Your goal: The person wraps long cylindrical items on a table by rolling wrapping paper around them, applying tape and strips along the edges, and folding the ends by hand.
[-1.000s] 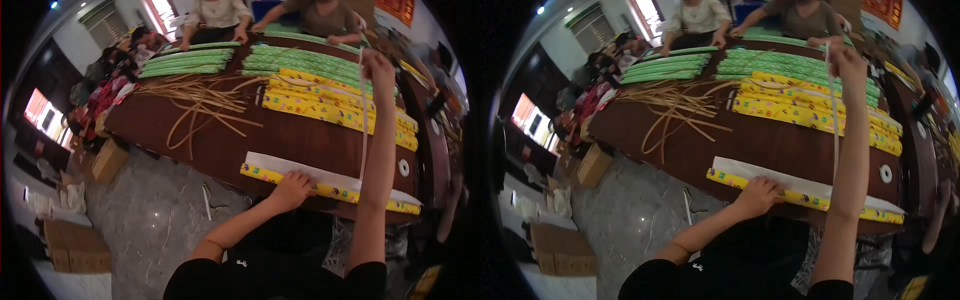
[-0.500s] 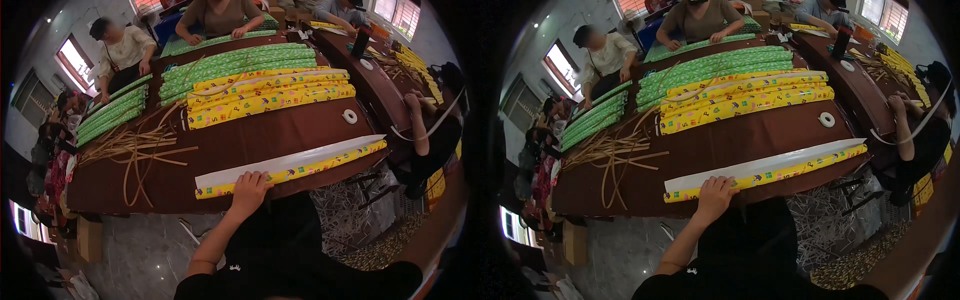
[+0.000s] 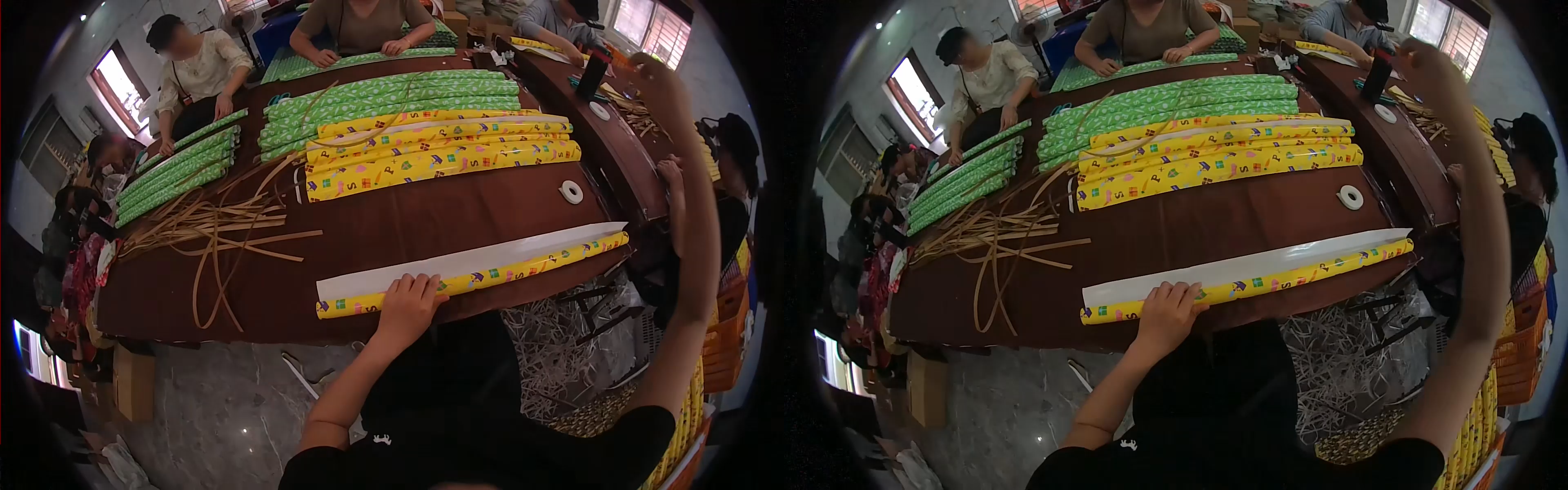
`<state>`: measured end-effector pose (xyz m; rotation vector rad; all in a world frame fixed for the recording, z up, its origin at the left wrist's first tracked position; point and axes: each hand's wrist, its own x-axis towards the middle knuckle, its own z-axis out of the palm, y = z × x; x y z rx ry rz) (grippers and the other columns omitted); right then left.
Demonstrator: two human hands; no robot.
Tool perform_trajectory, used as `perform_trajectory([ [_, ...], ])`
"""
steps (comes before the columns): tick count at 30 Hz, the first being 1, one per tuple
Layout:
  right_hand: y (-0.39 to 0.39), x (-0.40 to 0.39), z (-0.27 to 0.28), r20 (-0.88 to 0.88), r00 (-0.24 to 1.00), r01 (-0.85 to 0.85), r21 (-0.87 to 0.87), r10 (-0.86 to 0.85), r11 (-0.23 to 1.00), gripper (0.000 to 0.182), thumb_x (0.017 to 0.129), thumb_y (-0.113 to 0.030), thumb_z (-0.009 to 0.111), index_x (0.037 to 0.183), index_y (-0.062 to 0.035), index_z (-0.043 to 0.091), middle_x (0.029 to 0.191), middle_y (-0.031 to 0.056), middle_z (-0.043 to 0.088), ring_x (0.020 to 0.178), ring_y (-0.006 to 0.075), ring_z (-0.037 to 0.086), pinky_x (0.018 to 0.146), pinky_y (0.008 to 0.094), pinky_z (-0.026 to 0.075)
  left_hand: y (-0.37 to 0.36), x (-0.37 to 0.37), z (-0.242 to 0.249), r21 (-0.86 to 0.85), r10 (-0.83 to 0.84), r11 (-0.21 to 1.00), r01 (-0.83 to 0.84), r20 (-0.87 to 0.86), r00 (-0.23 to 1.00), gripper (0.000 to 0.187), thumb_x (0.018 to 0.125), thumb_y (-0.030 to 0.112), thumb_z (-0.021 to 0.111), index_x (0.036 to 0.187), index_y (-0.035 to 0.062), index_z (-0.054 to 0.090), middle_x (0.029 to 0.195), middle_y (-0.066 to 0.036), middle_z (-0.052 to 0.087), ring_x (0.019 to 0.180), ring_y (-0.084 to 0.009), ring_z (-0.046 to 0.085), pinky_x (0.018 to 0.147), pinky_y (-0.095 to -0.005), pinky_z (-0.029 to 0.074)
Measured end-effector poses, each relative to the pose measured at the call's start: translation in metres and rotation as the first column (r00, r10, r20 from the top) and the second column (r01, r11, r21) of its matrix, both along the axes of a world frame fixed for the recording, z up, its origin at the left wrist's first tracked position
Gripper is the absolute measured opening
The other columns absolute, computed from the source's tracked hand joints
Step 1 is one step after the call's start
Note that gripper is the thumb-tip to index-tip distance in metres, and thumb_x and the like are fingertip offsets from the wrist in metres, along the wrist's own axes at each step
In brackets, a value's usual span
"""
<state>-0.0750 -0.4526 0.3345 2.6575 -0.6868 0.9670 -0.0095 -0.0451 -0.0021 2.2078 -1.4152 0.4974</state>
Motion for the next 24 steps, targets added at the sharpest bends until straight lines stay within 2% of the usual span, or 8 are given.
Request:
perform_trajectory([
  [2, 0.037, 0.046, -0.07, 0.033, 0.94, -0.342, 0.149, 0.341, 0.928, 0.022, 0.087, -0.027, 0.07, 0.096, -0.0068, 0.073, 0.084, 0.0106, 0.073, 0.076, 0.0268, 0.07, 0.069, 0.038, 0.054, -0.001, -0.001, -0.002, -0.053, 0.015, 0.998, -0.015, 0.003, 1.0, 0.039, 0.085, 0.029, 0.072, 0.115, 0.0053, 0.064, 0.096, -0.006, 0.06, 0.086, -0.0235, 0.058, 0.074, -0.0367, 0.051],
  [4, 0.098, 0.087, -0.119, -0.091, 0.9, -0.383, 0.307, 0.427, 0.872, 0.021, 0.085, -0.027, 0.069, 0.091, -0.0068, 0.073, 0.083, 0.0123, 0.072, 0.079, 0.0306, 0.069, 0.074, 0.0424, 0.054, 0.0, -0.001, -0.002, -0.015, 0.021, 1.0, -0.021, -0.007, 1.0, 0.039, 0.085, 0.029, 0.072, 0.115, 0.0054, 0.064, 0.096, -0.005, 0.061, 0.087, -0.0231, 0.059, 0.074, -0.0361, 0.051],
  [7, 0.155, 0.152, -0.19, -0.024, 0.742, -0.662, 0.13, 0.67, 0.738, 0.015, 0.086, -0.021, 0.065, 0.087, -0.0077, 0.073, 0.081, 0.0112, 0.069, 0.082, 0.0316, 0.067, 0.074, 0.0445, 0.054, 0.0, 0.0, -0.002, -0.011, 0.032, 0.999, -0.032, 0.006, 0.999, 0.038, 0.085, 0.03, 0.072, 0.113, 0.0054, 0.064, 0.096, -0.005, 0.061, 0.087, -0.0228, 0.059, 0.073, -0.0348, 0.052],
  [12, 0.181, 0.27, -0.257, -0.151, 0.778, -0.627, -0.121, 0.61, 0.769, 0.028, 0.085, -0.012, 0.062, 0.112, -0.0091, 0.066, 0.111, 0.0114, 0.065, 0.111, 0.03, 0.059, 0.094, 0.044, 0.048, 0.0, 0.0, -0.001, -0.03, 0.023, 0.999, -0.023, -0.009, 1.0, 0.037, 0.086, 0.03, 0.07, 0.113, 0.0052, 0.065, 0.096, -0.005, 0.061, 0.087, -0.0229, 0.059, 0.073, -0.034, 0.052],
  [15, 0.186, 0.302, -0.292, -0.161, 0.854, -0.491, 0.062, 0.495, 0.869, 0.035, 0.083, -0.008, 0.062, 0.118, -0.0099, 0.062, 0.12, 0.0099, 0.061, 0.122, 0.0295, 0.052, 0.102, 0.0481, 0.041, 0.001, 0.0, -0.004, 0.01, 0.025, 1.0, -0.025, -0.032, 0.999, 0.04, 0.088, 0.033, 0.067, 0.115, 0.0037, 0.063, 0.096, -0.006, 0.06, 0.089, -0.0228, 0.058, 0.075, -0.034, 0.051],
  [20, 0.176, 0.304, -0.308, -0.086, 0.871, -0.489, -0.038, 0.485, 0.872, 0.029, 0.081, -0.006, 0.063, 0.11, -0.0082, 0.064, 0.118, 0.0097, 0.061, 0.126, 0.0294, 0.049, 0.107, 0.057, 0.037, 0.001, 0.0, 0.005, -0.069, 0.006, 0.997, -0.015, -0.13, 0.991, 0.029, 0.089, 0.025, 0.067, 0.108, 0.0034, 0.066, 0.097, -0.007, 0.061, 0.087, -0.0241, 0.058, 0.073, -0.0359, 0.051],
  [22, 0.172, 0.287, -0.287, -0.102, 0.789, -0.598, -0.356, 0.606, 0.718, 0.027, 0.081, -0.005, 0.061, 0.108, -0.0064, 0.062, 0.105, 0.0091, 0.064, 0.113, 0.0297, 0.059, 0.111, 0.0538, 0.035, 0.0, -0.001, 0.009, -0.071, 0.009, 0.997, -0.022, -0.172, 0.985, 0.027, 0.091, 0.024, 0.063, 0.109, 0.0036, 0.066, 0.097, -0.008, 0.061, 0.087, -0.025, 0.058, 0.075, -0.0367, 0.051],
  [24, 0.172, 0.258, -0.259, -0.249, 0.729, -0.684, -0.263, 0.637, 0.68, 0.028, 0.081, -0.006, 0.061, 0.109, -0.0057, 0.061, 0.094, 0.0079, 0.065, 0.101, 0.0294, 0.064, 0.106, 0.0503, 0.04, -0.001, -0.001, 0.012, -0.075, 0.021, 0.996, -0.039, -0.224, 0.974, 0.026, 0.093, 0.022, 0.06, 0.109, 0.0037, 0.066, 0.097, -0.008, 0.062, 0.088, -0.0258, 0.058, 0.076, -0.0375, 0.05],
])
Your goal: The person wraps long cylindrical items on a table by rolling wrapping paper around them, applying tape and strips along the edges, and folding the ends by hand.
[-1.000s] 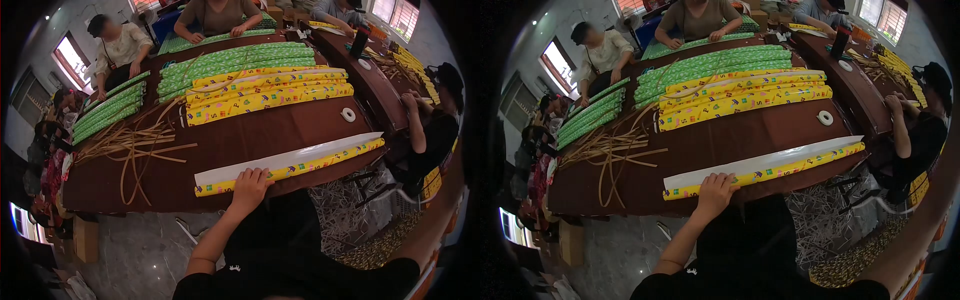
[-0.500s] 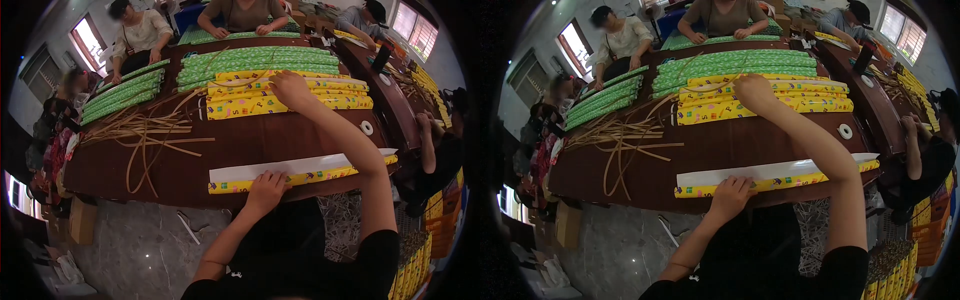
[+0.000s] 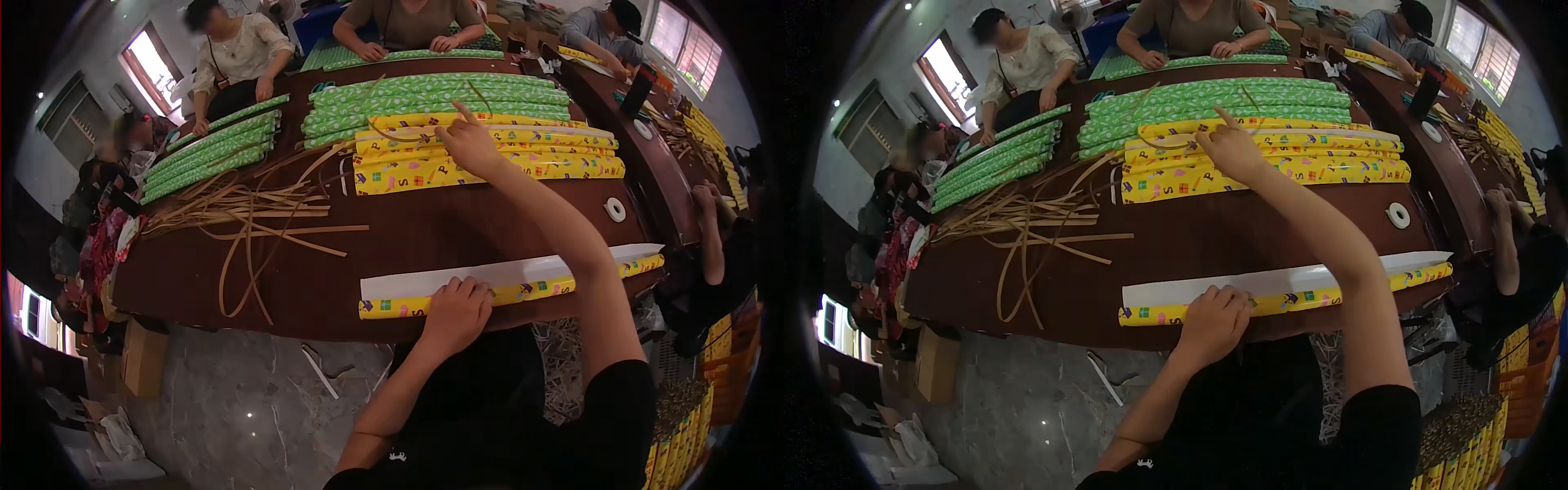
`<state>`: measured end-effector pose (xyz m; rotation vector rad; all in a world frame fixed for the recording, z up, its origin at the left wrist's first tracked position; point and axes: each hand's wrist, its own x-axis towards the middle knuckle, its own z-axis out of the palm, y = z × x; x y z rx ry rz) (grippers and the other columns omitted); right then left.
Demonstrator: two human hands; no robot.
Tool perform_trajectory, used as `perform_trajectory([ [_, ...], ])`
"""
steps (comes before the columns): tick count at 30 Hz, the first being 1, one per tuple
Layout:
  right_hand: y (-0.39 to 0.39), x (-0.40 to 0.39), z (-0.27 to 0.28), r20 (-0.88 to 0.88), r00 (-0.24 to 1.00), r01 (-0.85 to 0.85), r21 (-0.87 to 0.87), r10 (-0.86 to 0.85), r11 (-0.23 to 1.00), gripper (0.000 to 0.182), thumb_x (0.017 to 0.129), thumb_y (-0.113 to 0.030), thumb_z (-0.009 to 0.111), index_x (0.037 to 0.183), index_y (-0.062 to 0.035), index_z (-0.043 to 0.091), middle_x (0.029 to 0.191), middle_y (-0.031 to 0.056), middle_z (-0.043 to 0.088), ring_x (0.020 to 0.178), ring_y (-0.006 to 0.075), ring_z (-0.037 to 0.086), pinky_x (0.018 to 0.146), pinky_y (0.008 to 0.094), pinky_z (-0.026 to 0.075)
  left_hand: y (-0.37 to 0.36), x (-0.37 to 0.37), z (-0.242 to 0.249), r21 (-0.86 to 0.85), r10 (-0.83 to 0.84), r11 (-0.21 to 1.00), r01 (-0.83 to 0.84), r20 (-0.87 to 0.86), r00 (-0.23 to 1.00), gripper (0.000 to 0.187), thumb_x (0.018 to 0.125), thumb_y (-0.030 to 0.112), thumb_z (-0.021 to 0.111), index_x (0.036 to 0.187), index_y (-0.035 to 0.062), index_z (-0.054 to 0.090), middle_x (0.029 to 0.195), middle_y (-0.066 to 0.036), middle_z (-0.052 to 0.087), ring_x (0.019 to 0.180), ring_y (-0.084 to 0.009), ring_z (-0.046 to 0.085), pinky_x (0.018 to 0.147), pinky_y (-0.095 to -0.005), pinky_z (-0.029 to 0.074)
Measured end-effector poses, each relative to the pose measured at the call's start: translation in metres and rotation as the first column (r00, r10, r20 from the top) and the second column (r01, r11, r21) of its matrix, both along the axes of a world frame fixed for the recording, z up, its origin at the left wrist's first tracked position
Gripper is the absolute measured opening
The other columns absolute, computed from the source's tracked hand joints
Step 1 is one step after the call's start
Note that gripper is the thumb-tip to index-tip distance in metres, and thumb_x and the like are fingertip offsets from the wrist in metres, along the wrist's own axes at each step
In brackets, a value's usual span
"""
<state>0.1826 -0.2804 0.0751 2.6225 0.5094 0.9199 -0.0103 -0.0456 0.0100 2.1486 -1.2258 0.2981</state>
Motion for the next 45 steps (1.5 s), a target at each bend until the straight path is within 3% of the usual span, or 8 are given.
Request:
perform_trajectory([
  [6, 0.008, -0.142, 0.022, -0.155, 0.987, -0.086, -0.244, 0.048, 0.966, 0.04, 0.08, -0.013, 0.062, 0.119, -0.0043, 0.061, 0.071, 0.0045, 0.062, 0.056, 0.0175, 0.065, 0.045, 0.0331, 0.048, 0.0, 0.002, 0.002, -0.017, -0.034, 0.999, 0.031, -0.208, 0.978, 0.028, 0.096, 0.02, 0.051, 0.115, 0.0053, 0.066, 0.097, -0.009, 0.062, 0.086, -0.0293, 0.057, 0.079, -0.0419, 0.049],
  [19, 0.076, -0.32, 0.012, -0.685, 0.605, 0.493, 0.723, 0.407, 0.484, 0.05, 0.092, -0.014, 0.065, 0.137, -0.0065, 0.045, 0.073, 0.0141, 0.07, 0.063, 0.0341, 0.068, 0.058, 0.0417, 0.055, -0.005, 0.003, 0.007, 0.022, 0.046, 0.999, -0.041, -0.29, 0.956, 0.042, 0.102, 0.028, 0.043, 0.14, 0.0151, 0.057, 0.096, -0.007, 0.069, 0.081, -0.029, 0.058, 0.073, -0.0424, 0.05],
  [25, 0.049, -0.311, 0.039, -0.871, -0.062, 0.001, 0.488, 0.488, 0.873, 0.037, 0.097, -0.033, 0.062, 0.124, -0.0077, 0.061, 0.077, 0.0167, 0.071, 0.075, 0.0346, 0.071, 0.062, 0.0402, 0.056, -0.007, -0.001, 0.009, -0.009, 0.064, 0.998, -0.068, -0.249, 0.966, 0.038, 0.102, 0.021, 0.042, 0.132, 0.0141, 0.064, 0.091, -0.01, 0.067, 0.078, -0.0292, 0.056, 0.072, -0.0407, 0.048],
  [29, 0.018, -0.215, 0.023, -0.471, 0.659, 0.501, 0.856, 0.586, 0.125, 0.05, 0.102, -0.045, 0.053, 0.093, 0.0017, 0.069, 0.074, 0.0057, 0.067, 0.074, 0.0126, 0.066, 0.069, 0.0273, 0.051, -0.007, -0.001, 0.003, 0.017, 0.055, 0.998, -0.053, -0.196, 0.979, 0.037, 0.099, 0.025, 0.049, 0.131, 0.0142, 0.065, 0.089, -0.007, 0.067, 0.079, -0.0267, 0.056, 0.07, -0.0415, 0.049],
  [35, 0.027, -0.086, -0.011, -0.238, 0.722, 0.675, 0.446, 0.649, -0.588, 0.049, 0.099, -0.041, 0.058, 0.122, 0.0011, 0.054, 0.108, 0.0131, 0.066, 0.098, 0.0219, 0.063, 0.081, 0.0358, 0.052, -0.009, -0.002, 0.002, 0.031, 0.1, 0.995, -0.097, -0.125, 0.987, 0.035, 0.098, 0.024, 0.053, 0.128, 0.0139, 0.066, 0.086, -0.007, 0.067, 0.076, -0.026, 0.056, 0.068, -0.0415, 0.049],
  [40, 0.019, -0.055, -0.047, -0.279, 0.799, 0.567, 0.643, 0.532, -0.514, 0.036, 0.096, -0.037, 0.062, 0.097, -0.0012, 0.063, 0.089, 0.0096, 0.069, 0.079, 0.0195, 0.065, 0.067, 0.0358, 0.053, -0.009, -0.002, -0.001, 0.008, 0.085, 0.996, -0.084, -0.093, 0.992, 0.035, 0.097, 0.024, 0.054, 0.128, 0.0142, 0.067, 0.088, -0.007, 0.067, 0.077, -0.0257, 0.056, 0.069, -0.0397, 0.05],
  [42, 0.013, -0.054, -0.048, -0.579, 0.806, 0.552, 0.811, 0.124, 0.195, 0.037, 0.094, -0.039, 0.065, 0.086, -0.0025, 0.065, 0.074, 0.0063, 0.067, 0.06, 0.0156, 0.06, 0.056, 0.0319, 0.05, -0.008, -0.002, -0.001, 0.026, 0.081, 0.997, -0.079, -0.084, 0.993, 0.034, 0.097, 0.023, 0.055, 0.128, 0.0145, 0.067, 0.089, -0.006, 0.067, 0.076, -0.0253, 0.056, 0.069, -0.0392, 0.05],
  [45, 0.017, -0.06, -0.049, -0.617, 0.696, 0.677, 0.734, 0.367, -0.049, 0.039, 0.092, -0.041, 0.068, 0.083, -0.0029, 0.066, 0.069, 0.0053, 0.068, 0.054, 0.0131, 0.058, 0.048, 0.0286, 0.045, -0.009, -0.004, 0.001, 0.051, 0.074, 0.996, -0.071, -0.062, 0.995, 0.034, 0.096, 0.023, 0.056, 0.126, 0.0148, 0.068, 0.089, -0.005, 0.067, 0.076, -0.0245, 0.055, 0.069, -0.0381, 0.049],
])
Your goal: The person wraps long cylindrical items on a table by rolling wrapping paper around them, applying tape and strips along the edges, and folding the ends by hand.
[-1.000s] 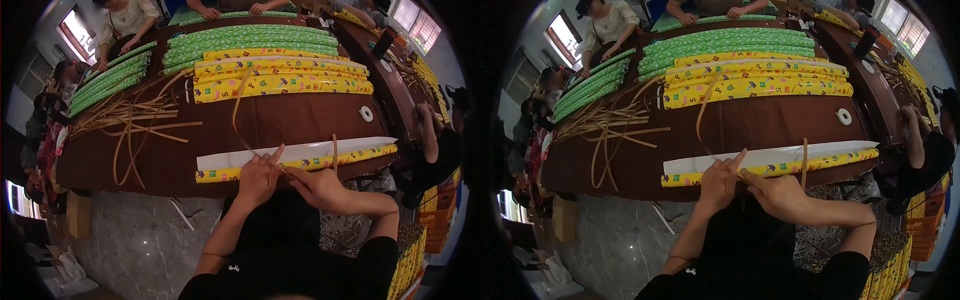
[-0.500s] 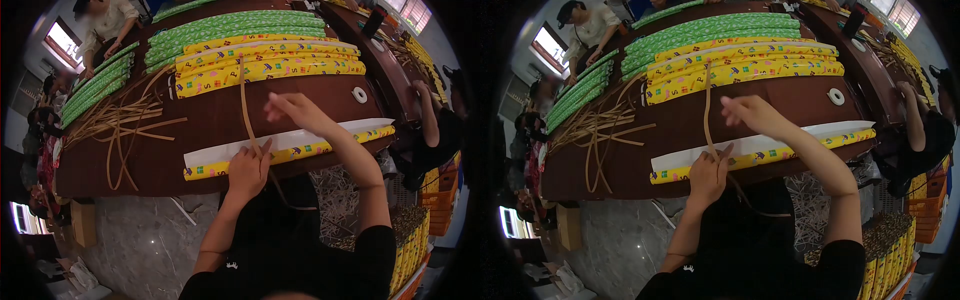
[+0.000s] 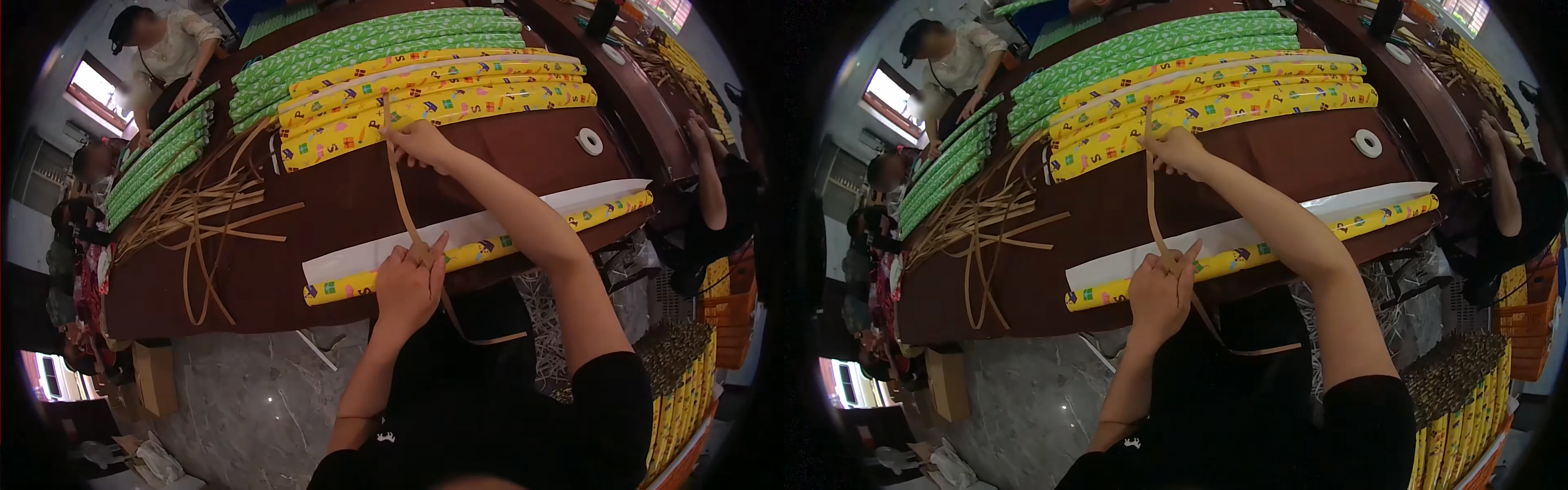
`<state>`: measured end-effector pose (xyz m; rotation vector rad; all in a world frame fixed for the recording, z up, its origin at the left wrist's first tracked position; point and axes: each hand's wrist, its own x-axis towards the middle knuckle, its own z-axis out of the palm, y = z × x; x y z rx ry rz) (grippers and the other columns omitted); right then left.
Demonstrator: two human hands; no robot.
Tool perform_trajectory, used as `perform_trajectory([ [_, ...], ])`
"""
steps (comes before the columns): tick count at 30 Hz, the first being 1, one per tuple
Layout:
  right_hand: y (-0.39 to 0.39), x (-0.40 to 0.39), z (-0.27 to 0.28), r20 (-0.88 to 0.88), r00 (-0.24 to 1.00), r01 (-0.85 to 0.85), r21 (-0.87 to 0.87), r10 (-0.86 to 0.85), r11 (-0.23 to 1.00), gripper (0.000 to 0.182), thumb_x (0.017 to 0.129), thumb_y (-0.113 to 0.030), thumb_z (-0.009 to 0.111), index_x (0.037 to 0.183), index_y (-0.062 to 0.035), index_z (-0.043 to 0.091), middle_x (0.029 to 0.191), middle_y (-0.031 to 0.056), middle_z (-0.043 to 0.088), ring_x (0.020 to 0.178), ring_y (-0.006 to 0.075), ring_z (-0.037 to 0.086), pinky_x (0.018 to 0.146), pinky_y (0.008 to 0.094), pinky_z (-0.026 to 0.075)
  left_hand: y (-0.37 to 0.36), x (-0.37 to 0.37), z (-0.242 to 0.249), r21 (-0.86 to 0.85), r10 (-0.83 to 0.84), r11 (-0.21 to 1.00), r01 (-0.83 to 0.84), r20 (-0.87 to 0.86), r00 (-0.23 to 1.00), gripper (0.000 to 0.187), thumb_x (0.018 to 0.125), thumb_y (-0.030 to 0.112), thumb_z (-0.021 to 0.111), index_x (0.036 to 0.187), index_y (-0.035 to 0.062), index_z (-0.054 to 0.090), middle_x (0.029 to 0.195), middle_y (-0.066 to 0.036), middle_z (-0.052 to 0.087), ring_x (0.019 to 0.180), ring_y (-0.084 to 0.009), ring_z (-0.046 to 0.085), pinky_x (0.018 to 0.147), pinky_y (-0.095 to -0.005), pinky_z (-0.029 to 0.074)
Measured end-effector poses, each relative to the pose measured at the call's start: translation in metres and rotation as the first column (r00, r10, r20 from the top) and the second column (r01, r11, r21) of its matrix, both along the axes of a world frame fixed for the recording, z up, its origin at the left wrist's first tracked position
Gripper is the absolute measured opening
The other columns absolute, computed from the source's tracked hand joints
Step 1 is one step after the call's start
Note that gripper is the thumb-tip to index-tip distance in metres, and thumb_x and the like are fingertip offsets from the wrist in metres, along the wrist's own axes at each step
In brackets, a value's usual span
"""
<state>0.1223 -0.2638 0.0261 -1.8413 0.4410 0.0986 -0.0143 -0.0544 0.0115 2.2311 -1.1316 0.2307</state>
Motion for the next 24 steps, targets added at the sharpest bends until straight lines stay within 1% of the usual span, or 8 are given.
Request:
perform_trajectory([
  [4, 0.011, 0.003, 0.0, 0.035, 0.999, 0.001, 0.469, -0.019, 0.883, 0.03, 0.098, -0.032, 0.062, 0.096, -0.0026, 0.065, 0.077, 0.0053, 0.069, 0.049, 0.008, 0.044, 0.041, 0.0225, 0.03, -0.002, 0.0, -0.002, 0.002, 0.019, 1.0, -0.02, 0.046, 0.999, 0.033, 0.095, 0.022, 0.058, 0.124, 0.0155, 0.07, 0.089, -0.005, 0.065, 0.076, -0.0235, 0.054, 0.07, -0.0372, 0.049],
  [7, 0.011, -0.002, 0.0, 0.175, 0.981, -0.163, 0.552, 0.078, 0.817, 0.024, 0.1, -0.025, 0.057, 0.104, -0.0024, 0.064, 0.079, 0.0038, 0.068, 0.047, 0.0068, 0.037, 0.041, 0.0218, 0.026, 0.001, 0.0, 0.005, 0.07, -0.003, 0.998, 0.007, -0.057, 0.998, 0.039, 0.096, 0.033, 0.058, 0.127, 0.0114, 0.067, 0.095, -0.007, 0.065, 0.081, -0.0248, 0.056, 0.073, -0.0385, 0.049],
  [11, 0.021, -0.029, 0.027, 0.333, 0.854, -0.519, 0.595, 0.399, 0.613, 0.034, 0.105, -0.026, 0.049, 0.124, -0.0004, 0.062, 0.078, 0.0049, 0.068, 0.048, 0.0063, 0.041, 0.041, 0.0217, 0.028, 0.009, 0.004, 0.004, 0.034, -0.054, 0.998, 0.056, -0.046, 0.997, 0.056, 0.096, 0.048, 0.054, 0.128, 0.0034, 0.063, 0.102, -0.01, 0.064, 0.09, -0.0279, 0.057, 0.076, -0.0405, 0.049],
  [14, 0.036, -0.047, 0.035, 0.382, 0.774, -0.623, 0.601, 0.505, 0.501, 0.038, 0.106, -0.028, 0.048, 0.122, 0.0018, 0.064, 0.08, 0.008, 0.071, 0.045, 0.0081, 0.048, 0.042, 0.0222, 0.036, 0.014, 0.007, 0.005, -0.018, -0.108, 0.994, 0.107, -0.094, 0.99, 0.072, 0.093, 0.059, 0.05, 0.129, -0.0033, 0.058, 0.105, -0.014, 0.063, 0.097, -0.0318, 0.058, 0.08, -0.0428, 0.048],
  [17, 0.046, -0.052, 0.038, 0.397, 0.734, -0.654, 0.631, 0.551, 0.418, 0.035, 0.104, -0.025, 0.051, 0.114, 0.005, 0.067, 0.077, 0.0115, 0.071, 0.043, 0.0104, 0.052, 0.043, 0.0225, 0.04, 0.016, 0.008, 0.004, -0.1, -0.116, 0.989, 0.104, -0.121, 0.986, 0.062, 0.096, 0.052, 0.053, 0.121, -0.0044, 0.059, 0.104, -0.016, 0.063, 0.098, -0.0347, 0.058, 0.082, -0.0449, 0.048],
  [20, 0.051, -0.058, 0.042, 0.359, 0.744, -0.622, 0.68, 0.563, 0.388, 0.032, 0.101, -0.022, 0.055, 0.104, 0.0072, 0.069, 0.073, 0.0144, 0.07, 0.041, 0.0117, 0.053, 0.042, 0.0233, 0.042, 0.019, 0.006, 0.011, -0.129, -0.041, 0.992, -0.01, -0.385, 0.922, 0.042, 0.098, 0.036, 0.058, 0.11, -0.0041, 0.059, 0.103, -0.018, 0.062, 0.096, -0.0333, 0.06, 0.085, -0.0411, 0.048],
  [22, 0.051, -0.059, 0.04, 0.299, 0.748, -0.613, 0.653, 0.592, 0.445, 0.03, 0.099, -0.022, 0.057, 0.097, 0.0057, 0.07, 0.068, 0.0136, 0.069, 0.04, 0.0111, 0.052, 0.041, 0.0228, 0.041, 0.022, 0.003, 0.009, -0.287, -0.032, 0.934, -0.214, -0.663, 0.748, 0.026, 0.1, 0.023, 0.057, 0.106, -0.0024, 0.057, 0.102, -0.015, 0.062, 0.095, -0.0265, 0.062, 0.085, -0.0351, 0.048],
  [24, 0.051, -0.058, 0.035, 0.294, 0.721, -0.643, 0.621, 0.628, 0.448, 0.03, 0.099, -0.021, 0.058, 0.094, 0.005, 0.07, 0.066, 0.0128, 0.068, 0.041, 0.0108, 0.053, 0.042, 0.0221, 0.041, 0.026, 0.002, 0.012, -0.48, -0.087, 0.773, -0.416, -0.729, 0.679, 0.018, 0.102, 0.016, 0.054, 0.107, -0.0011, 0.055, 0.101, -0.012, 0.062, 0.094, -0.0198, 0.062, 0.084, -0.0301, 0.048],
])
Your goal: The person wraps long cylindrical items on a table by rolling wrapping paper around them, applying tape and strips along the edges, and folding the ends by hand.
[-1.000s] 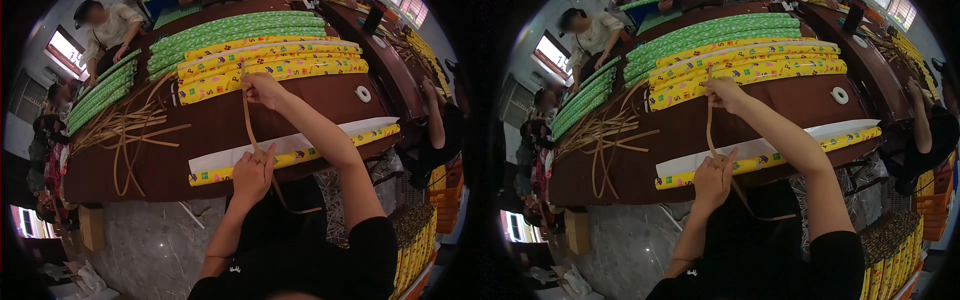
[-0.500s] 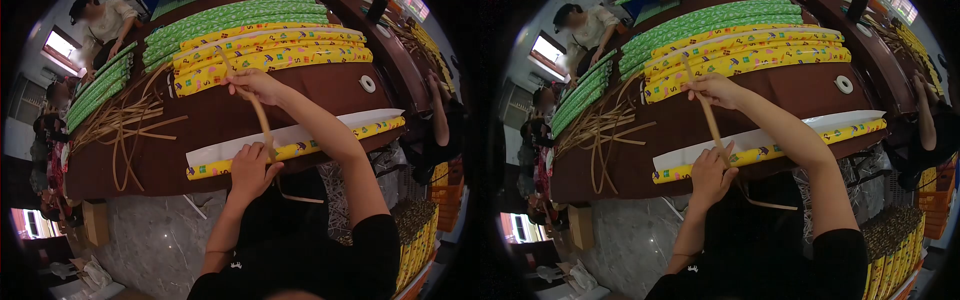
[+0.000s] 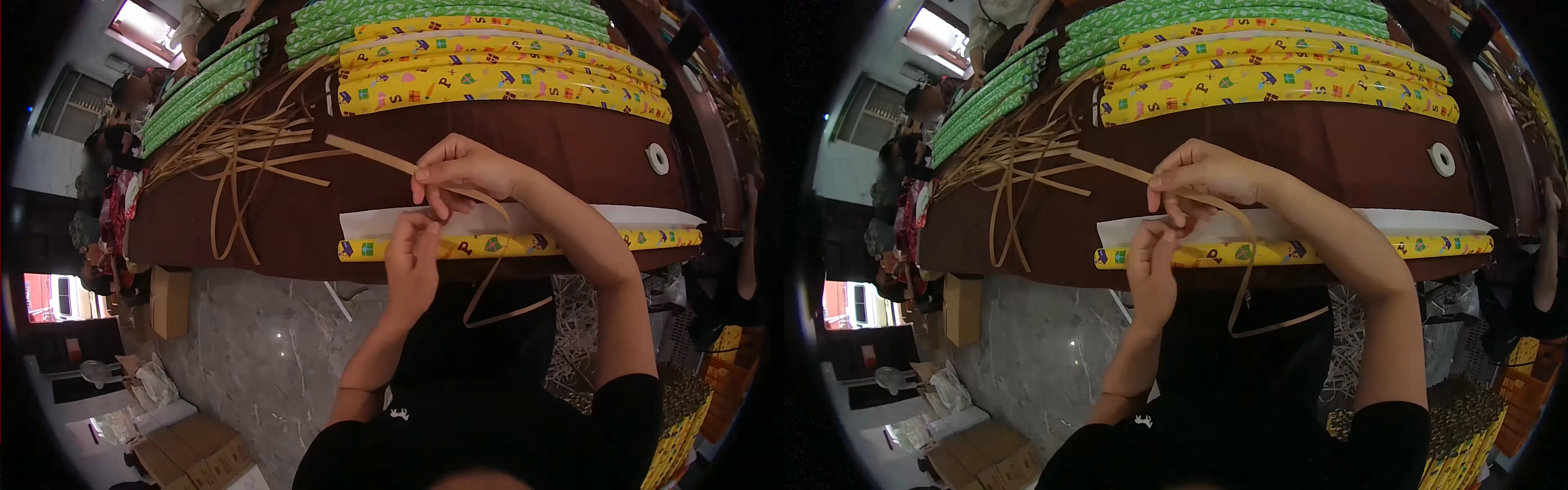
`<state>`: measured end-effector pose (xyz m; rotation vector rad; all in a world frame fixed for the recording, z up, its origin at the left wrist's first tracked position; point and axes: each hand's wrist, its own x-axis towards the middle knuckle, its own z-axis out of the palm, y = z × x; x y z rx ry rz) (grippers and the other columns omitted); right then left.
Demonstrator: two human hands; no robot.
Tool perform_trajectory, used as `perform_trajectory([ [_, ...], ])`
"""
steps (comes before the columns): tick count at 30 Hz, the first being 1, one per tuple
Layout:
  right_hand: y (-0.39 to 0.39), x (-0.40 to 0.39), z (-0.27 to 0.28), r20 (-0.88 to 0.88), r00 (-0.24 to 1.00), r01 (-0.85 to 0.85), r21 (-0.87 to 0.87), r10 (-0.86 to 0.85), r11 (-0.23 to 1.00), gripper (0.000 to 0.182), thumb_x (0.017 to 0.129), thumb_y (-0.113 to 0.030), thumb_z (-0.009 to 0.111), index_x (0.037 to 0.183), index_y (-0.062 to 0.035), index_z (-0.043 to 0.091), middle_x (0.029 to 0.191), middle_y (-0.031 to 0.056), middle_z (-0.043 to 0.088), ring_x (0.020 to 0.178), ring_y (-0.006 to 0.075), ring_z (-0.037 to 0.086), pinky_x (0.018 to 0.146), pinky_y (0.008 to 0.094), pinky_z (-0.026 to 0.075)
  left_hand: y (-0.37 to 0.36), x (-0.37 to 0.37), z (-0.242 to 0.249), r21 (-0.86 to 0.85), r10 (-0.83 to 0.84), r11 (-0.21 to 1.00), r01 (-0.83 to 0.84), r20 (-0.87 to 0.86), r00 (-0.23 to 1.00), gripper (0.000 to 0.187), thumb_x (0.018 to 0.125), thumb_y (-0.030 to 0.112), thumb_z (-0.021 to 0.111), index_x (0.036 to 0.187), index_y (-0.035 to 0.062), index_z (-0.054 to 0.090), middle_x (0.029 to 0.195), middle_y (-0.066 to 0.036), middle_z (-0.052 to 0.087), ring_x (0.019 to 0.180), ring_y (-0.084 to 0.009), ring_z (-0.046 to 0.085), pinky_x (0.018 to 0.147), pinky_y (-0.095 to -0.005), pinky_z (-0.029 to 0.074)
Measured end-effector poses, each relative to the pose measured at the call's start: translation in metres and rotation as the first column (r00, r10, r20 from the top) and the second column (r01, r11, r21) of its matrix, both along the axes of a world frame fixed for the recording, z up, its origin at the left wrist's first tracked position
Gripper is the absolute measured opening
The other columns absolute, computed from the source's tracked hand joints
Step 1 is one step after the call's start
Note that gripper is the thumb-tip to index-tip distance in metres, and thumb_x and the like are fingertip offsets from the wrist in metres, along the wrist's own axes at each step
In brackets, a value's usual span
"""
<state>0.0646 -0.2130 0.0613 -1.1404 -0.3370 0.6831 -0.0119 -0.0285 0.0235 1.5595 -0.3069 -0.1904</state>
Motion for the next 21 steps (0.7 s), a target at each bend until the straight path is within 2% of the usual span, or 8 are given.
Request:
perform_trajectory([
  [1, 0.001, 0.0, -0.002, 0.027, 0.999, -0.028, -0.045, 0.029, 0.999, 0.029, 0.098, -0.021, 0.058, 0.091, 0.0043, 0.071, 0.063, 0.012, 0.067, 0.041, 0.0104, 0.053, 0.043, 0.0214, 0.041, 0.003, 0.001, 0.003, -0.186, 0.14, 0.972, -0.141, -0.014, 0.99, 0.015, 0.103, 0.013, 0.052, 0.11, -0.0003, 0.053, 0.1, -0.009, 0.062, 0.094, -0.0153, 0.061, 0.084, -0.027, 0.047],
  [5, 0.008, -0.005, 0.001, 0.105, 0.991, -0.063, -0.142, 0.078, 0.988, 0.027, 0.097, -0.017, 0.057, 0.088, 0.0039, 0.071, 0.061, 0.0098, 0.065, 0.044, 0.0094, 0.054, 0.046, 0.0211, 0.041, 0.031, 0.025, 0.025, -0.182, 0.312, 0.929, -0.322, -0.079, 0.947, 0.034, 0.104, 0.015, 0.053, 0.133, -0.0011, 0.049, 0.102, -0.008, 0.063, 0.087, -0.0107, 0.059, 0.078, -0.0252, 0.049],
  [10, 0.012, -0.005, -0.004, 0.243, 0.954, -0.089, -0.328, 0.175, 0.94, 0.024, 0.094, -0.015, 0.056, 0.086, 0.0026, 0.07, 0.062, 0.0059, 0.064, 0.055, 0.0079, 0.058, 0.052, 0.0261, 0.044, 0.051, 0.047, 0.026, -0.381, 0.303, 0.863, -0.332, -0.136, 0.943, 0.021, 0.1, 0.005, 0.057, 0.119, -0.0018, 0.061, 0.1, -0.005, 0.064, 0.084, -0.0098, 0.059, 0.074, -0.0251, 0.048],
  [14, 0.017, -0.006, -0.01, 0.42, 0.891, 0.037, -0.444, 0.171, 0.895, 0.02, 0.091, -0.014, 0.058, 0.085, 0.001, 0.07, 0.064, 0.0064, 0.065, 0.058, 0.013, 0.062, 0.053, 0.0295, 0.046, 0.062, 0.051, 0.016, -0.478, 0.264, 0.85, -0.22, 0.026, 0.964, 0.015, 0.096, -0.002, 0.06, 0.111, -0.0033, 0.062, 0.105, -0.01, 0.064, 0.087, -0.014, 0.062, 0.078, -0.0283, 0.052],
  [16, 0.022, -0.006, -0.021, 0.908, 0.408, 0.476, -0.301, 0.096, 0.827, 0.015, 0.087, -0.013, 0.062, 0.083, -0.0005, 0.069, 0.067, 0.0076, 0.066, 0.06, 0.0208, 0.065, 0.053, 0.0325, 0.049, 0.066, 0.052, 0.016, -0.511, 0.252, 0.841, -0.18, 0.075, 0.965, 0.013, 0.095, -0.004, 0.06, 0.108, -0.0039, 0.063, 0.107, -0.011, 0.064, 0.088, -0.0161, 0.064, 0.08, -0.0298, 0.054],
  [17, 0.023, -0.007, -0.024, 0.909, 0.405, 0.471, -0.3, 0.099, 0.83, 0.015, 0.087, -0.013, 0.062, 0.083, -0.0005, 0.069, 0.067, 0.0076, 0.066, 0.06, 0.0208, 0.065, 0.053, 0.0325, 0.049, 0.069, 0.052, 0.017, -0.523, 0.237, 0.836, -0.164, 0.074, 0.969, 0.013, 0.095, -0.005, 0.059, 0.107, -0.0043, 0.063, 0.108, -0.013, 0.064, 0.091, -0.0182, 0.066, 0.083, -0.0316, 0.056],
  [19, 0.028, -0.011, -0.023, 0.988, 0.041, 0.674, -0.139, 0.151, 0.725, 0.011, 0.084, -0.013, 0.067, 0.087, -0.0027, 0.069, 0.069, 0.0075, 0.064, 0.061, 0.0245, 0.065, 0.053, 0.0335, 0.051, 0.075, 0.053, 0.017, -0.536, 0.231, 0.83, -0.155, 0.077, 0.97, 0.012, 0.094, -0.007, 0.058, 0.105, -0.0048, 0.062, 0.11, -0.014, 0.063, 0.093, -0.0203, 0.067, 0.085, -0.0334, 0.058],
  [21, 0.03, -0.012, -0.024, 0.983, -0.044, 0.694, -0.097, 0.177, 0.713, 0.013, 0.082, -0.013, 0.068, 0.09, -0.0024, 0.068, 0.069, 0.0062, 0.063, 0.06, 0.0229, 0.064, 0.052, 0.0327, 0.051, 0.081, 0.054, 0.014, -0.58, 0.192, 0.806, -0.121, 0.062, 0.979, 0.013, 0.092, -0.01, 0.057, 0.104, -0.005, 0.062, 0.112, -0.015, 0.063, 0.094, -0.0224, 0.069, 0.087, -0.0348, 0.06],
])
